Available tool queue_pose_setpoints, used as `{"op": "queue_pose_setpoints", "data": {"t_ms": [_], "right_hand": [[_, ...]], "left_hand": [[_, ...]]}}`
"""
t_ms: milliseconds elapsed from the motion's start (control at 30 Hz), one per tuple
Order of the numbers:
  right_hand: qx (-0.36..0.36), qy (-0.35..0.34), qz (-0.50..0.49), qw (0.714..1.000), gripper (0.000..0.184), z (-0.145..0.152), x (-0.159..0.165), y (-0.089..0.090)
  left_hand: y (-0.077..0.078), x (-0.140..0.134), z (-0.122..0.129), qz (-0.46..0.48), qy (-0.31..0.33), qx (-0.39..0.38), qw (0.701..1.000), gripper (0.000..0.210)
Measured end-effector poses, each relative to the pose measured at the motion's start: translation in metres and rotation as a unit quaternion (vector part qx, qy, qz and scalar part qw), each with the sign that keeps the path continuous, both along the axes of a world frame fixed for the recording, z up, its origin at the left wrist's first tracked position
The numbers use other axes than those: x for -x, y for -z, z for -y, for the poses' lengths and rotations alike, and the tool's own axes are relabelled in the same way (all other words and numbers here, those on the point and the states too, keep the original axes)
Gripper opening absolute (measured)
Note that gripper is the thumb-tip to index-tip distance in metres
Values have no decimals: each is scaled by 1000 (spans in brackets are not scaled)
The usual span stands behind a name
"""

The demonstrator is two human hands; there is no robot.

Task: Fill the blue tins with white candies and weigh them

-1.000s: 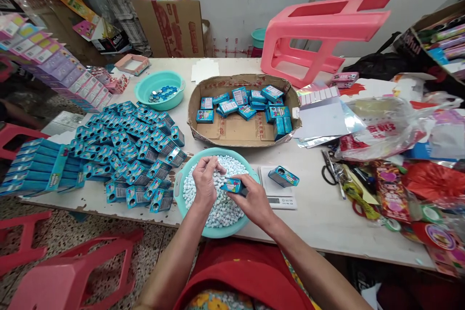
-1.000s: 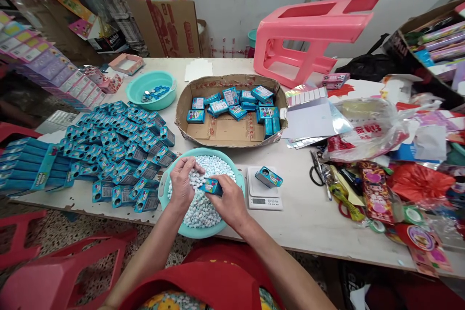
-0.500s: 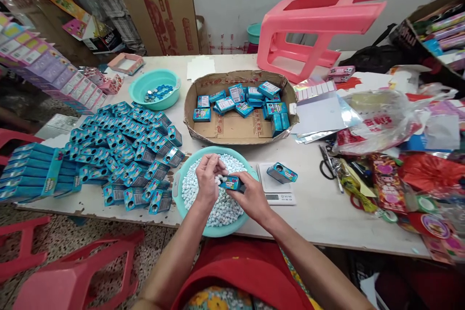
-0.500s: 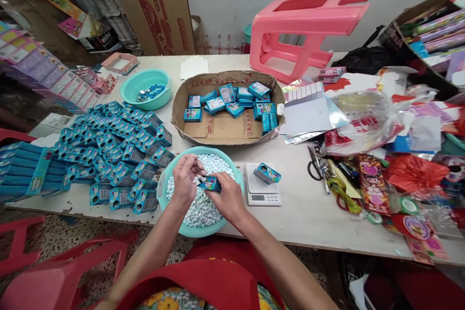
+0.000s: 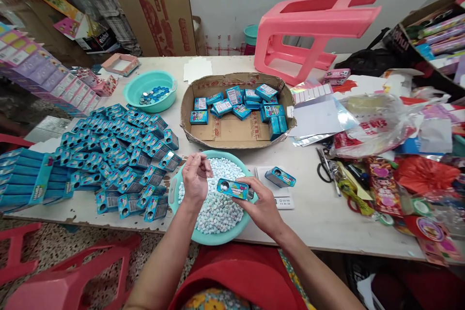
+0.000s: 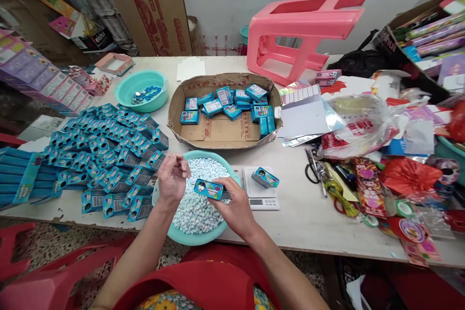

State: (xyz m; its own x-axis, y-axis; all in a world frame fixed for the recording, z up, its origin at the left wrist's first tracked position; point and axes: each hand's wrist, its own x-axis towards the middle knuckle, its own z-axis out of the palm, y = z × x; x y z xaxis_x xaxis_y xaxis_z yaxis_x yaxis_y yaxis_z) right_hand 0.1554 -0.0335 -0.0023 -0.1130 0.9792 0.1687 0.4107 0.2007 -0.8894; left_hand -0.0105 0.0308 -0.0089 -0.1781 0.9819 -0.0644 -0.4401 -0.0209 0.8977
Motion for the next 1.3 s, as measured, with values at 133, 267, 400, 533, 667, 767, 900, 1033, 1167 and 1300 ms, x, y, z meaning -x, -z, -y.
{"op": "queue_pose_setpoints", "data": {"t_ms": [133,267,400,533,667,767,900,1033,1167,1300], "right_hand": [[7,18,-14,1000,27,-1,-7,8],[20,32,-57,998,32,0,-9,12],[29,36,-52,998,32,-2,-7,18],[29,43,-19,998,30,-4,-5,25],[28,41,25,998,30,-4,-5,26],[11,9,50,999,30,-3,-1,24],[-5,-36,76,996,27,-2,11,20],[-3,-46,73,996,28,0,20,11],[-16,-34,69,997,31,-1,21,3],[-19,-28,69,997,30,-4,21,0]], "left_hand": [[62,-1,-21,-279,35,46,959,17],[105,-16,-18,-419,106,28,902,16],[115,-14,0,-526,180,13,831,13],[112,1,8,-448,97,66,887,16],[88,6,14,-190,31,156,969,34],[54,5,21,-6,37,186,982,31],[15,-2,29,107,25,102,989,21],[1,-8,28,115,-24,33,993,14],[-4,-10,23,117,-62,35,991,16],[-11,-11,19,113,-65,66,989,21]]}}
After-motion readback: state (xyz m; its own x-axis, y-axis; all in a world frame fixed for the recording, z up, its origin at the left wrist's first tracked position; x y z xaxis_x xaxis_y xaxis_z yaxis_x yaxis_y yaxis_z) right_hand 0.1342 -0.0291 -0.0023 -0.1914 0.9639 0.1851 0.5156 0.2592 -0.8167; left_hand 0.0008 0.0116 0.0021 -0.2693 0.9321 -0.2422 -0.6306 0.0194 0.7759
